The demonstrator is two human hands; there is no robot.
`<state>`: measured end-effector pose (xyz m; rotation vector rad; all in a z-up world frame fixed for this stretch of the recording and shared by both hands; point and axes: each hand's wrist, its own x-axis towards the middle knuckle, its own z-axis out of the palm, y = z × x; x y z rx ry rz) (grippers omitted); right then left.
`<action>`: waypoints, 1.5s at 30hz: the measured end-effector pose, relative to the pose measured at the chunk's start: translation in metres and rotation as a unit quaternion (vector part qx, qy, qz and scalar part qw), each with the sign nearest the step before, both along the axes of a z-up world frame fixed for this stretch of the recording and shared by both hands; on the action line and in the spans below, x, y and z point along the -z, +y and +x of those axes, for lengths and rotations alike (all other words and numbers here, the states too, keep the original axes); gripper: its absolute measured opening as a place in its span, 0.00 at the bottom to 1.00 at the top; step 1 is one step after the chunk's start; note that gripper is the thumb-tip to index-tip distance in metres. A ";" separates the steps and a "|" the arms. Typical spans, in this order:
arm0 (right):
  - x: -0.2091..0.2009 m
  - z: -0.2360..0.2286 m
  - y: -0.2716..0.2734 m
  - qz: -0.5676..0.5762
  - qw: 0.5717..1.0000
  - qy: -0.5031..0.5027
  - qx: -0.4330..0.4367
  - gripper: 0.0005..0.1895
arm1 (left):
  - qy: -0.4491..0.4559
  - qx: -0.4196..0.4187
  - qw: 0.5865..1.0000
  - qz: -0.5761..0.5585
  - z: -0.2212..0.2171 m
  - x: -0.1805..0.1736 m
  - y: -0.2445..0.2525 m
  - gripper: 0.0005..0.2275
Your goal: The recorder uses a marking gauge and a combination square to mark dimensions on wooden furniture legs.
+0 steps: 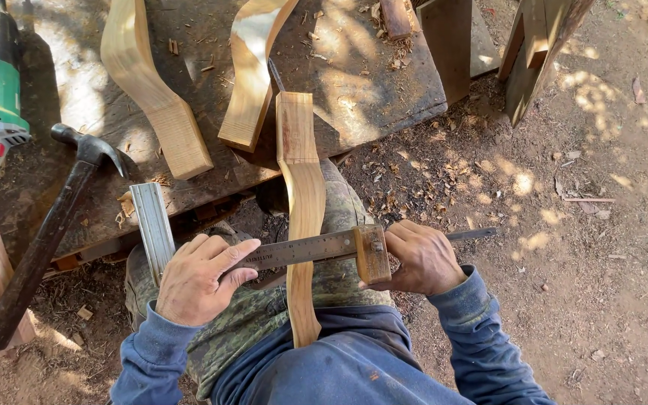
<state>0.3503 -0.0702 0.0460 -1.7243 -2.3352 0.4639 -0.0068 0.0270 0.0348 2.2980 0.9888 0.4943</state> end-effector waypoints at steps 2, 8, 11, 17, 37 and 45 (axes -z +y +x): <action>-0.002 -0.001 0.001 0.006 1.000 0.005 -0.004 0.37 | -0.001 0.002 1.000 -0.005 0.000 0.001 0.000 0.22; 0.001 -0.001 0.000 0.016 1.000 0.017 -0.007 0.38 | 0.003 0.006 1.000 -0.017 0.000 0.003 -0.001 0.22; 0.005 -0.001 -0.002 0.007 1.000 0.008 -0.001 0.39 | 0.012 0.006 1.000 -0.023 -0.001 0.006 -0.002 0.22; -0.001 -0.005 -0.002 0.022 1.000 0.004 -0.005 0.39 | 0.009 0.010 1.000 -0.023 -0.003 0.007 -0.001 0.22; 0.001 -0.005 -0.003 0.008 1.000 0.004 -0.010 0.40 | -0.003 0.019 0.999 -0.033 -0.003 0.005 -0.001 0.22; 0.001 -0.007 -0.003 0.015 1.000 0.012 -0.007 0.41 | 0.007 0.022 0.999 -0.043 -0.002 0.004 0.001 0.22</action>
